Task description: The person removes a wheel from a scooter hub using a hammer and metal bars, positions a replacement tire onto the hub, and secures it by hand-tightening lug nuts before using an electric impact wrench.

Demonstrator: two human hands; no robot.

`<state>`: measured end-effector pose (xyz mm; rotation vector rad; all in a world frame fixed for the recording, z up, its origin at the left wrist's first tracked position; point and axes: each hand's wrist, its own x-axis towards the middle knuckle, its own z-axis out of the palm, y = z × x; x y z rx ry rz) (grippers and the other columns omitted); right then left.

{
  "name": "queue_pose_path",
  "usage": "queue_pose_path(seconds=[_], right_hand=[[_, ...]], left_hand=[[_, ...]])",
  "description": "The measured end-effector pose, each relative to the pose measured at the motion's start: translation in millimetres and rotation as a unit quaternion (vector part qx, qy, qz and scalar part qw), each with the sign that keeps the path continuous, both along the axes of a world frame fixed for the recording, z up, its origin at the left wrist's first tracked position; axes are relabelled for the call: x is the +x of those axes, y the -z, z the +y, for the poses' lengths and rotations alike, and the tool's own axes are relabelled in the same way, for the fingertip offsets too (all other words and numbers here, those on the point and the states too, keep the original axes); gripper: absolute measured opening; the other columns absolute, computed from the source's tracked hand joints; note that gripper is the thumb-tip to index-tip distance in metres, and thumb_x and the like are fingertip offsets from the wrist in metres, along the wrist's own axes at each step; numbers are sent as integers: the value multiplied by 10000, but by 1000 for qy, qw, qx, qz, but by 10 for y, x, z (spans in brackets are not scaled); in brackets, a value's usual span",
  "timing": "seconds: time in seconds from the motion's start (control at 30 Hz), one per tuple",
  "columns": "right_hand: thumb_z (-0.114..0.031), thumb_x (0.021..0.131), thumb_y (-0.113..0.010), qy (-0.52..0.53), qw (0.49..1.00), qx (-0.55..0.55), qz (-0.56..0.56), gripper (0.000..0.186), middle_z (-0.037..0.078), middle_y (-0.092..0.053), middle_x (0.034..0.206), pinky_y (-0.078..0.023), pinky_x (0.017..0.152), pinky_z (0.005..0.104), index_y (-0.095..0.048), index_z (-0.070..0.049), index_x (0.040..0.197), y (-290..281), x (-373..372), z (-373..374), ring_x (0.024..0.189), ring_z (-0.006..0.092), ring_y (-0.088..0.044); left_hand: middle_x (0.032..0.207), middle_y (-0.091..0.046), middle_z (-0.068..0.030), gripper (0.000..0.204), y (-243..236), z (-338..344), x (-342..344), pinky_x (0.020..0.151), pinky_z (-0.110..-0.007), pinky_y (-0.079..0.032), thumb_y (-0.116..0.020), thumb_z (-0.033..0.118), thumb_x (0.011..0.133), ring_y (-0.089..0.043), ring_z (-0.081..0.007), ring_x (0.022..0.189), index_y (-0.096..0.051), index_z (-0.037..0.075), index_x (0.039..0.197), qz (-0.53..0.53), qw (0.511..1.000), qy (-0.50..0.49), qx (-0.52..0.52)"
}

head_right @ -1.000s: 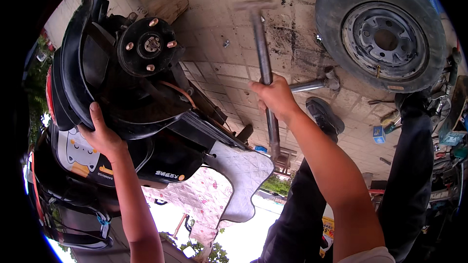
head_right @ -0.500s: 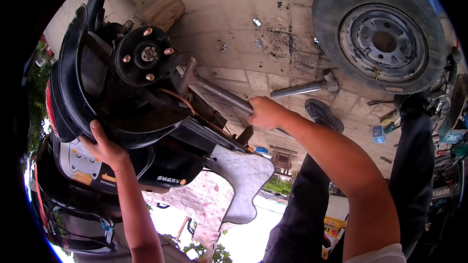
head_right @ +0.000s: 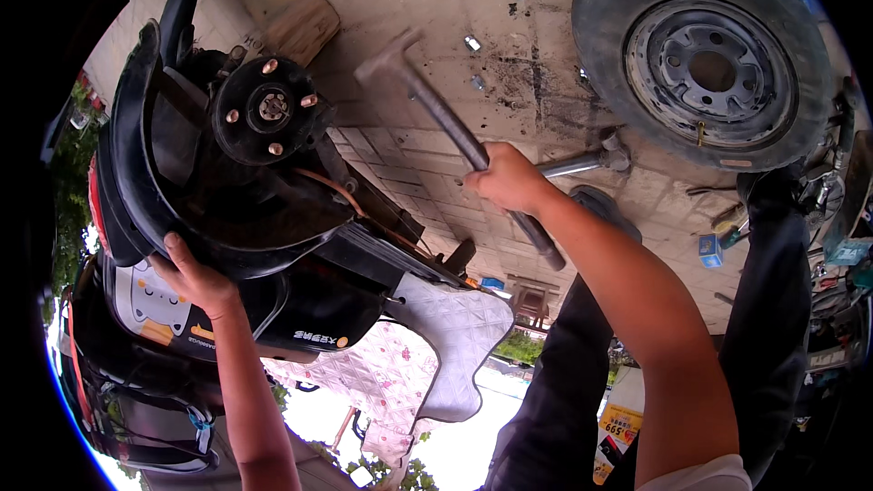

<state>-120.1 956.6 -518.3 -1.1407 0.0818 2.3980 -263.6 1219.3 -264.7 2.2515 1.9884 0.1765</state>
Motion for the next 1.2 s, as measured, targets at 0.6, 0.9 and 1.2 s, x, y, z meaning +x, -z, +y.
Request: queue_pose_path(seconds=[0.6,0.9,1.2], right_hand=[[-149,729,-600,-269,942,139,-146,281,282,-639,860,-513,762,430,-611,65,912,-372,283,-634,837,391,-647],[-335,793,-681,-367,858,90,-349,493,306,-623,924,-501,813,451,-564,86,1021,-89,965,-1271,936,410,-630],[-285,770,-720,-315,623,430,-572,438,205,-532,1033,-462,876,437,-548,-8,1064,-415,2720,-48,991,385,-546]], left_hand=[[1368,-434,-236,737,-20,34,-26,1079,-366,-270,-586,406,908,-421,-322,1257,-320,-81,1393,19,998,61,19],[1322,-494,-238,586,62,95,-168,1046,-332,-318,-592,298,938,-477,-285,1218,-423,-112,1322,-25,990,95,99],[1130,-637,-133,349,193,106,-406,869,-267,-469,-606,249,938,-617,-166,977,-618,-11,1171,-118,965,99,212]])
